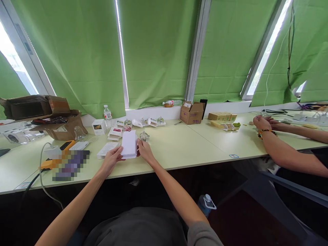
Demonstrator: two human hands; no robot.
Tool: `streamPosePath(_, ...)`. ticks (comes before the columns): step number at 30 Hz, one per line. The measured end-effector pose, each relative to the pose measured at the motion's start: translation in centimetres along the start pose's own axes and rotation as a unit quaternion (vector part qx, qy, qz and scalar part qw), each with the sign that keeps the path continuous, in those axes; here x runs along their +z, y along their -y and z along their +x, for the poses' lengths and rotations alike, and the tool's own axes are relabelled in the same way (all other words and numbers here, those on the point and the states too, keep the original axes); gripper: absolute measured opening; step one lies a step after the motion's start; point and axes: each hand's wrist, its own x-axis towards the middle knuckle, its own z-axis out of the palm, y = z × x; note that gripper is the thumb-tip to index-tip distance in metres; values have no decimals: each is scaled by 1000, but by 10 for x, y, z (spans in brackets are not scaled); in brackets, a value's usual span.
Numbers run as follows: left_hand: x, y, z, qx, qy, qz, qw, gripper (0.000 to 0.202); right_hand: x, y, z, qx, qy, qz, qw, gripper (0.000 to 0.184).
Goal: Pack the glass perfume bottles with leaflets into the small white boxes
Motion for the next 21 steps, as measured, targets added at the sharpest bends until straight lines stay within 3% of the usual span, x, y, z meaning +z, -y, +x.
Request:
streamPosePath(6, -1, -2, 0, 7, -15, -10, 1000, 48, -2, -1, 1, -22, 10, 5, 1000, 42)
streamPosePath(14, -1, -4, -1, 0, -18, -38, 999, 51, -1, 2, -4, -87, 82, -1, 993, 84)
streamPosePath(21, -3, -2, -1, 10, -16, -42, 999, 46, 0, 8, -12, -119, 144, -33, 982, 91)
